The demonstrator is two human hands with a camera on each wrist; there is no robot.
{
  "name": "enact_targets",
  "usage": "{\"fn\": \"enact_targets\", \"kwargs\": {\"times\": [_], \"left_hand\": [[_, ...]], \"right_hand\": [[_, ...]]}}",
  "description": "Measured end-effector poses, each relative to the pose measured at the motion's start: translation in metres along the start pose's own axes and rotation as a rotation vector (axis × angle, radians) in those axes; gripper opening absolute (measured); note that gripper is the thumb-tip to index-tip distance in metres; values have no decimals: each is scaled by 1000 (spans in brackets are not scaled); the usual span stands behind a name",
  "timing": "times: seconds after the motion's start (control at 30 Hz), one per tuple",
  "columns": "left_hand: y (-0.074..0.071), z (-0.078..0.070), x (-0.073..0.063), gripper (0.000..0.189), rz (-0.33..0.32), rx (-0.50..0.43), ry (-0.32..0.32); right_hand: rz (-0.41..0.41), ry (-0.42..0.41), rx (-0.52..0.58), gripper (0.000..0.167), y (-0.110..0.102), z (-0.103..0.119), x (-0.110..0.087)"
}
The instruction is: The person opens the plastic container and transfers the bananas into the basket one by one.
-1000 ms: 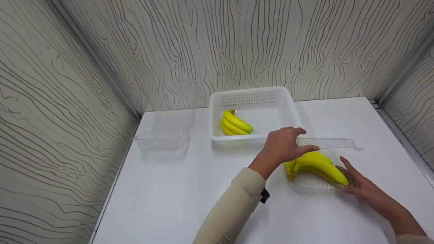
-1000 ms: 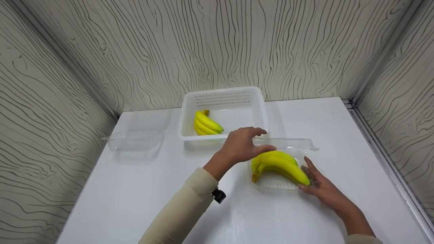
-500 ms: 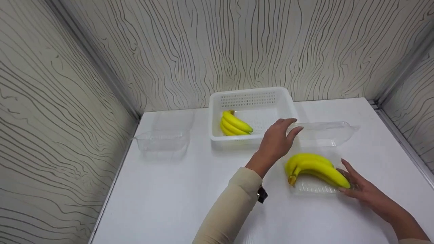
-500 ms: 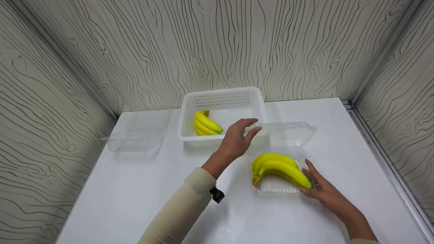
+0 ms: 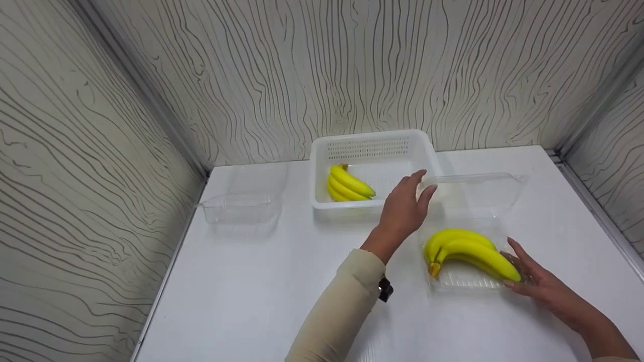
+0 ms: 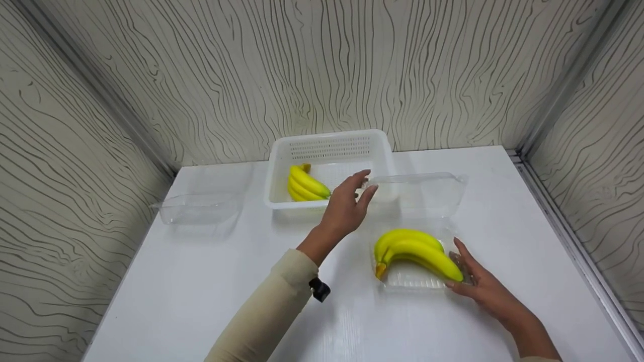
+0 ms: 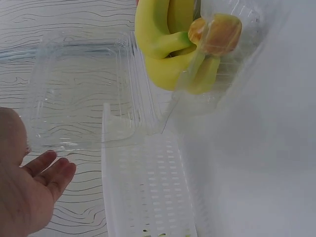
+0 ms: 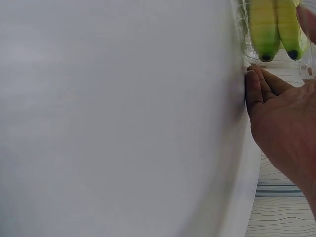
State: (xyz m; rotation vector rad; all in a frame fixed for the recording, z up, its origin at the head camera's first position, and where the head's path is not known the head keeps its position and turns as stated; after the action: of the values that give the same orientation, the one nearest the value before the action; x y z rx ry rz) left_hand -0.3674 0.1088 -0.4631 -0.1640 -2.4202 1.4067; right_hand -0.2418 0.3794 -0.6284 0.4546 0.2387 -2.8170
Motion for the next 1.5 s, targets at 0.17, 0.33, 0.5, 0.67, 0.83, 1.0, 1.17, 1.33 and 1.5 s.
{"fn": "enact_targets", "kwargs": {"times": [0.17, 0.33, 0.5, 0.67, 0.83, 1.0, 1.17, 1.33, 1.5], "left_hand": [[-1, 5, -3, 57, -17, 0, -24], [-10, 9, -10, 56, -122, 10, -53], [-23, 11, -25, 49, -318, 5, -26], [-26, -5, -47, 29, -435, -29, 201], [-2, -34, -67, 19, -292, -3, 491], [46, -51, -77, 31, -24, 245, 567], [87, -55, -78, 49, 194, 386, 474], [113, -50, -76, 65, 289, 497, 365], [128, -45, -73, 68, 316, 539, 300]], "right_hand": [[-3, 2, -8, 107, 0, 1, 1], [-4, 8, -5, 107, 0, 1, 1], [-2, 21, -17, 107, 0, -1, 1], [-3, 33, -37, 106, -2, -3, 0], [-9, 13, -51, 106, -3, -1, 1], [-1, 30, -71, 105, 0, -4, 2], [-1, 32, -85, 104, -1, -3, 0], [-5, 23, -88, 104, -1, -1, 0], [-1, 24, -101, 103, 0, -1, 0]]}}
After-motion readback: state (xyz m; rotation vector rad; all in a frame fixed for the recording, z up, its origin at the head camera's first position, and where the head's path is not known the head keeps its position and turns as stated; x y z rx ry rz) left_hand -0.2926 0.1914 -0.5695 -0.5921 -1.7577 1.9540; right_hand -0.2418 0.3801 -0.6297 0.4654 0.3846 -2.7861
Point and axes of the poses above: each hand's wrist, its own x-axis towards the middle knuckle, its own y-axis out of the palm, z = x × y, the point moved 10 cm from there along x, towards the middle knuckle, and after that the axes turned 13 degrees about x, right-handed, at the moved point
